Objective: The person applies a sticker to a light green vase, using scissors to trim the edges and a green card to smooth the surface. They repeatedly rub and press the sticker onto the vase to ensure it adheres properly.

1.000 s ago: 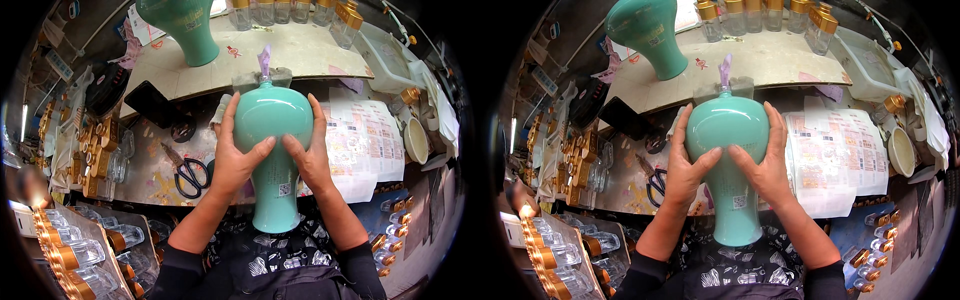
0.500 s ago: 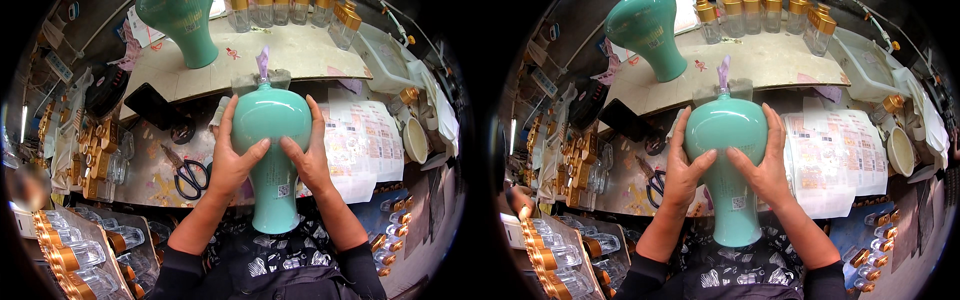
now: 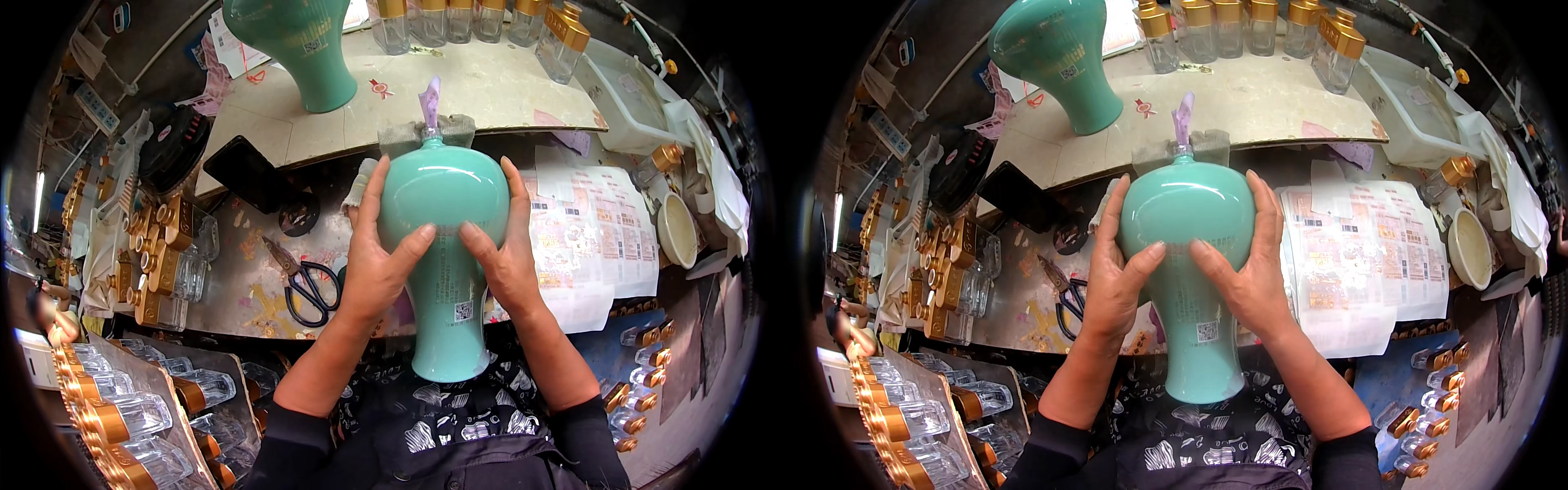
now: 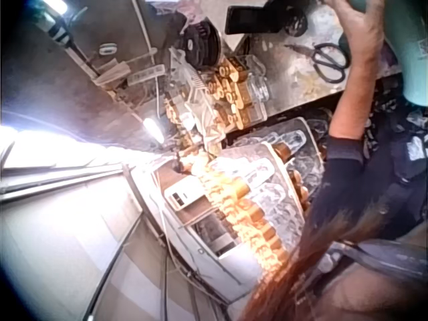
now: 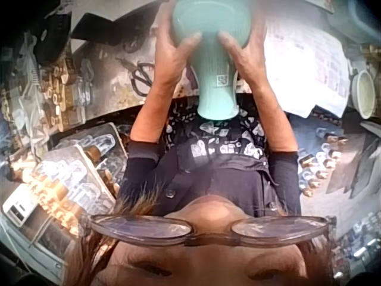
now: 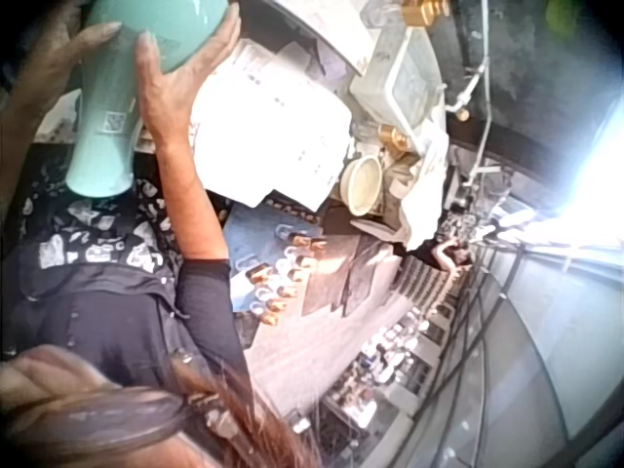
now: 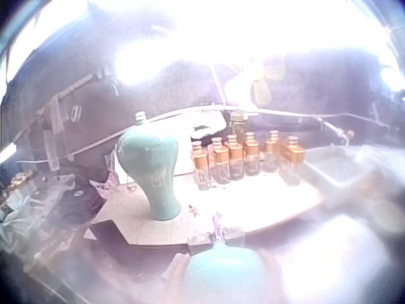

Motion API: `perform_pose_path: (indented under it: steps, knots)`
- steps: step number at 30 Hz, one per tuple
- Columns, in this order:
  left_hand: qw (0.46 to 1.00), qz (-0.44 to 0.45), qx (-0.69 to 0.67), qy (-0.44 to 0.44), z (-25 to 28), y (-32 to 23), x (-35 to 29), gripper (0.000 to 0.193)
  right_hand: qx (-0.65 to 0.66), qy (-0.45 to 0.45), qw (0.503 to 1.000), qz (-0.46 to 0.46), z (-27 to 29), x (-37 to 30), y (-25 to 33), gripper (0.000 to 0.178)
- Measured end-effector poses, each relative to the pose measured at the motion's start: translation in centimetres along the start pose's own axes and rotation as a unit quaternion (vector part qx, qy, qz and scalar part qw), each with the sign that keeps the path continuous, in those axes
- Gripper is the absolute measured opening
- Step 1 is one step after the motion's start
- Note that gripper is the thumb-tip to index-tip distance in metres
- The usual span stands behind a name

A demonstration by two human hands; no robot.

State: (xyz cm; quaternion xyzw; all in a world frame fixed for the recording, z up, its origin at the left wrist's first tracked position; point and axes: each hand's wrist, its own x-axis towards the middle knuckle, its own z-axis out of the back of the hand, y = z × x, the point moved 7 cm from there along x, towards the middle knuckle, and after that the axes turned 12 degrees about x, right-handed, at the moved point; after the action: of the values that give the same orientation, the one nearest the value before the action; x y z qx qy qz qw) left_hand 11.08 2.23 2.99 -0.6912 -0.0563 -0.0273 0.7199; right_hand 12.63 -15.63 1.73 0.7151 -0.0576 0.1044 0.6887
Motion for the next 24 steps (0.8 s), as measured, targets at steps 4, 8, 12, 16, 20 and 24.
perform_pose_path:
  steps: [4, 8, 12, 16, 20, 24]
  knots:
    - [1.000, -0.008, 0.001, 0.007, -0.33, -0.12, -0.21, 0.094, 0.005, 0.003, 1.000, 0.002, -0.04, -0.01, -0.07, 0.097]
    - [1.000, -0.007, -0.002, 0.012, -0.38, -0.41, -0.17, 0.094, 0.019, 0.001, 1.000, 0.001, -0.09, 0.02, 0.06, 0.098]
    - [1.000, -0.010, 0.000, 0.005, -0.14, -0.13, -0.10, 0.093, 0.006, -0.008, 1.000, -0.001, -0.25, 0.03, -0.08, 0.098]
    - [1.000, 0.000, 0.016, -0.003, 0.19, 0.34, -0.05, 0.092, 0.006, -0.006, 1.000, -0.001, -0.30, 0.05, 0.11, 0.098]
    - [1.000, 0.000, -0.013, -0.002, -0.03, -0.36, -0.11, 0.091, 0.010, -0.003, 1.000, 0.001, -0.21, 0.00, 0.02, 0.098]
    - [1.000, -0.007, -0.012, -0.004, -0.26, -0.45, -0.18, 0.089, 0.023, -0.009, 1.000, -0.009, -0.32, 0.01, 0.02, 0.098]
